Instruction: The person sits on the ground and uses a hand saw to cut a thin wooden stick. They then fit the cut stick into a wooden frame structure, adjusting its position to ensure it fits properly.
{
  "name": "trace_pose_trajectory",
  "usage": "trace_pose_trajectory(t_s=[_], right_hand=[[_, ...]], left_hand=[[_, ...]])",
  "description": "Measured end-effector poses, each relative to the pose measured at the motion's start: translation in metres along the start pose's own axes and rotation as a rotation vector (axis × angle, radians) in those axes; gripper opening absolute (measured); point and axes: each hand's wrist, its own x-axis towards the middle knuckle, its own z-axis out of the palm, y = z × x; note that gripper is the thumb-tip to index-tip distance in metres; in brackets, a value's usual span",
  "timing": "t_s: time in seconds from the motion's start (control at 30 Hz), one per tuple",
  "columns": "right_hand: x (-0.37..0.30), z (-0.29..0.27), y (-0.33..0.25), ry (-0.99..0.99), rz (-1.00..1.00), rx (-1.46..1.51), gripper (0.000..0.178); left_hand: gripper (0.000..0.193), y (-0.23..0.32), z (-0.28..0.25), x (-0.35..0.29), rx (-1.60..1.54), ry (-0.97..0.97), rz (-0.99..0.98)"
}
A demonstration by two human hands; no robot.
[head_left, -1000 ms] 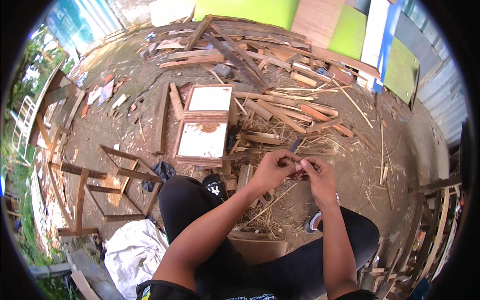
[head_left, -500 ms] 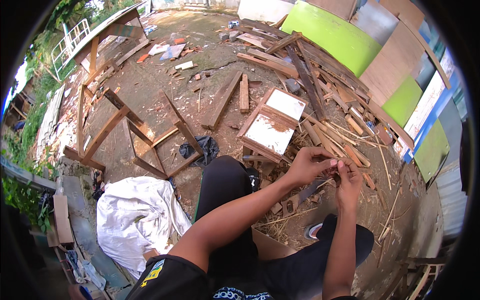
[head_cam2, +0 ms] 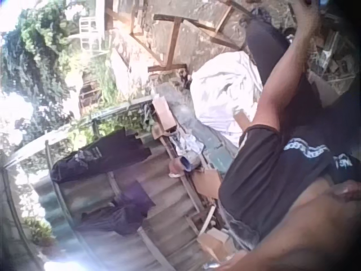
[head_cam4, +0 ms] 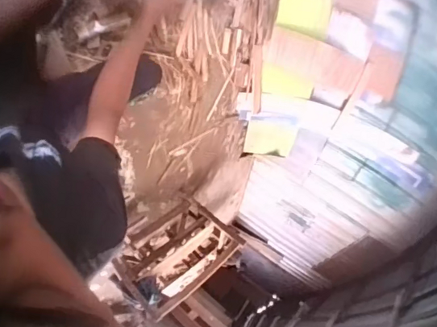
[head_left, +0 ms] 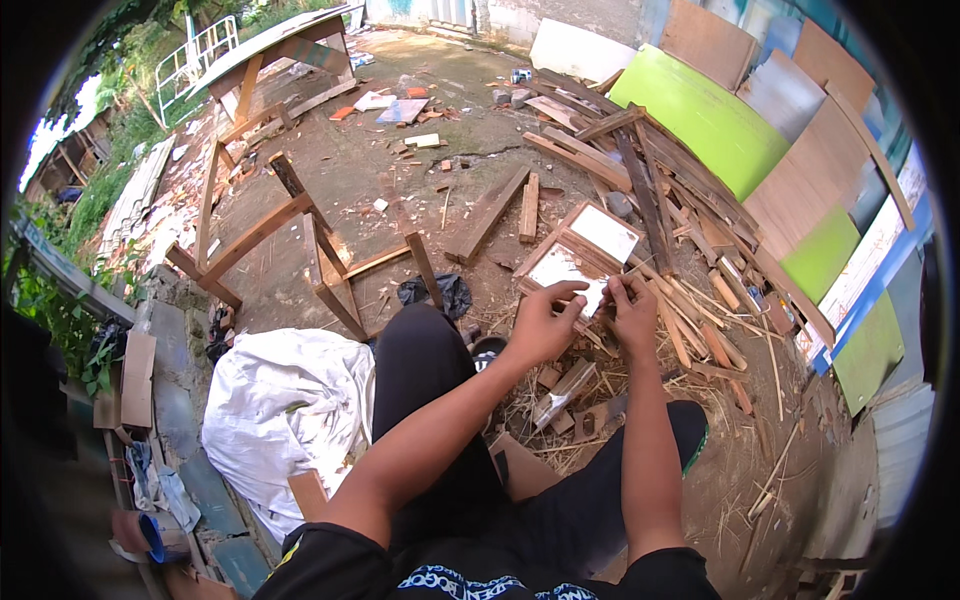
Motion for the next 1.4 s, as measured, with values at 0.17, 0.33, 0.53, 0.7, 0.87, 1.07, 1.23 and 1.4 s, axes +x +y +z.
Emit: trace_pose_trajectory(t_s=[0.17,0.33,0.53,0.7,0.87,1.07,1.23,1.4], right_hand=[[0.039,0.022,0.033,0.079,0.068,-0.074,0.017],[0.063,0.044,0.078,0.131,-0.134,-0.620,0.015],[0.080,0.045,0.117,0.070,-0.036,-0.905,0.014],[0.072,0.051,0.113,-0.013,-0.064,-1.013,0.023],[0.077,0.033,0.117,0.290,-0.093,-0.899,0.043],[0.104,-0.029,0.152,0.349,0.452,-0.460,0.062],[0.116,-0.031,0.169,0.328,0.586,-0.141,0.064],[0.117,-0.013,0.193,0.126,0.479,0.260,0.052]], left_hand=[[0.030,-0.029,-0.061,0.005,0.079,0.105,-0.050],[0.033,-0.091,-0.090,0.025,0.172,0.252,-0.147],[0.031,-0.092,-0.081,0.037,0.249,0.135,-0.147],[0.031,-0.102,-0.075,0.047,0.278,0.090,-0.167],[0.042,-0.135,-0.057,0.064,0.141,0.099,-0.280],[0.087,-0.205,-0.013,0.073,-0.126,0.136,-0.824],[0.085,-0.208,0.013,0.068,-0.444,0.129,-1.095],[0.063,-0.215,0.035,0.066,-0.735,0.192,-0.963]])
